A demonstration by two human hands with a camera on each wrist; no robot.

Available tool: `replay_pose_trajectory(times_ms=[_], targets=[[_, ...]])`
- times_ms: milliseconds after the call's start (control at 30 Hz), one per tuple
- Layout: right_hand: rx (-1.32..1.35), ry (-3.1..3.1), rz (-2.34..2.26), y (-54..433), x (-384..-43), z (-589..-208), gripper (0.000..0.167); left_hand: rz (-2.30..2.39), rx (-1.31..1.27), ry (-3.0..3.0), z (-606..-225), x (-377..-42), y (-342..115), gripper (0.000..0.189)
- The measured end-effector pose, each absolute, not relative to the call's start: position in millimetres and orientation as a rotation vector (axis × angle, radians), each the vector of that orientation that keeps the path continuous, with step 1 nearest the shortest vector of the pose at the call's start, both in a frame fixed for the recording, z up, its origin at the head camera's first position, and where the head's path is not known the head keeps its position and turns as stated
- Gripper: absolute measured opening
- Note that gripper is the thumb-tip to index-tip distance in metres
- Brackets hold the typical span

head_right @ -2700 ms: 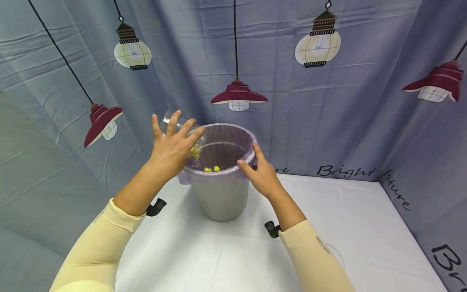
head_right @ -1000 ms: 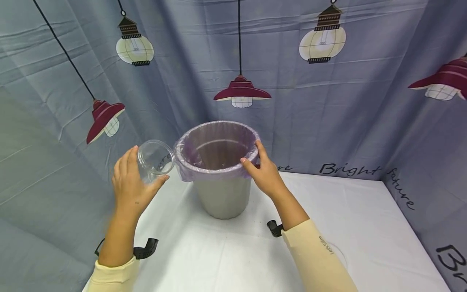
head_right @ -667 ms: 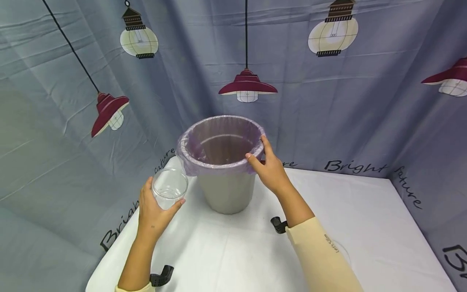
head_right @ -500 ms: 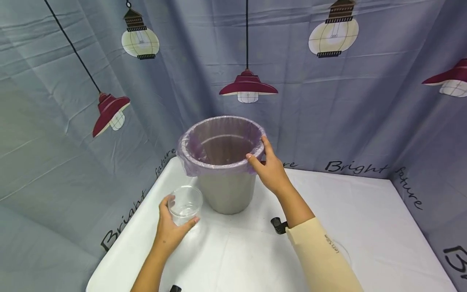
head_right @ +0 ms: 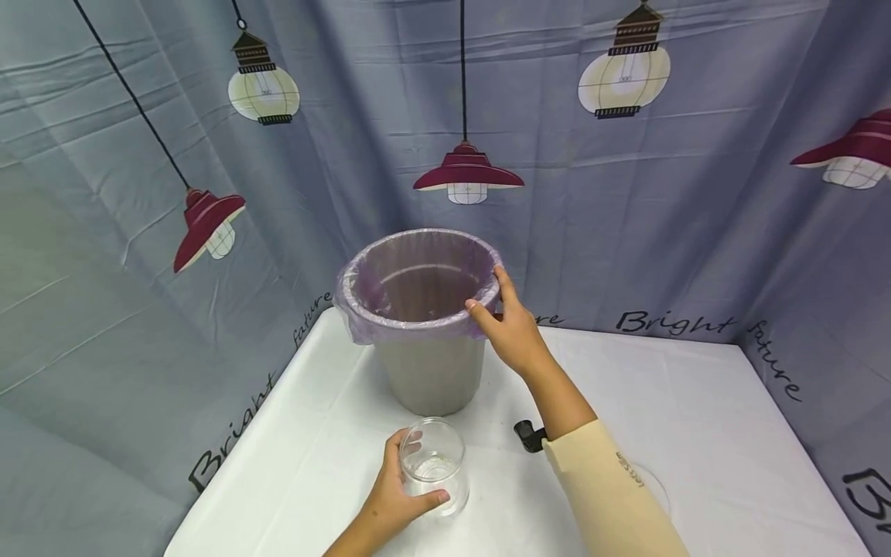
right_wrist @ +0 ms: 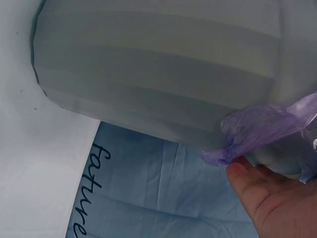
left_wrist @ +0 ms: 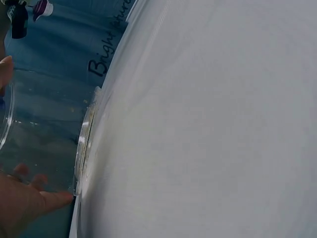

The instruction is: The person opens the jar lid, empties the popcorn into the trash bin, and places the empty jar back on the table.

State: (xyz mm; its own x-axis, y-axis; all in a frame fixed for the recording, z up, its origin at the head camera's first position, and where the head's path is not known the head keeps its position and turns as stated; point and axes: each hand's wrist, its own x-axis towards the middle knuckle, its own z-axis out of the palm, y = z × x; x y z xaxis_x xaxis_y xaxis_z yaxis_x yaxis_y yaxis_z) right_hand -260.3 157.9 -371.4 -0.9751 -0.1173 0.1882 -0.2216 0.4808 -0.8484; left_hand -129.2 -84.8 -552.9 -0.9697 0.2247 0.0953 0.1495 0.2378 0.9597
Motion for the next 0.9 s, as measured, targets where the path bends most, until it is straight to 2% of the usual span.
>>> replay_pose_trajectory(times_ms=[900], targets=[[0.288,-2.602,1.538,156,-257,-372,0.084,1.663,0.717,2.251,-562,-127,-22,0.109]])
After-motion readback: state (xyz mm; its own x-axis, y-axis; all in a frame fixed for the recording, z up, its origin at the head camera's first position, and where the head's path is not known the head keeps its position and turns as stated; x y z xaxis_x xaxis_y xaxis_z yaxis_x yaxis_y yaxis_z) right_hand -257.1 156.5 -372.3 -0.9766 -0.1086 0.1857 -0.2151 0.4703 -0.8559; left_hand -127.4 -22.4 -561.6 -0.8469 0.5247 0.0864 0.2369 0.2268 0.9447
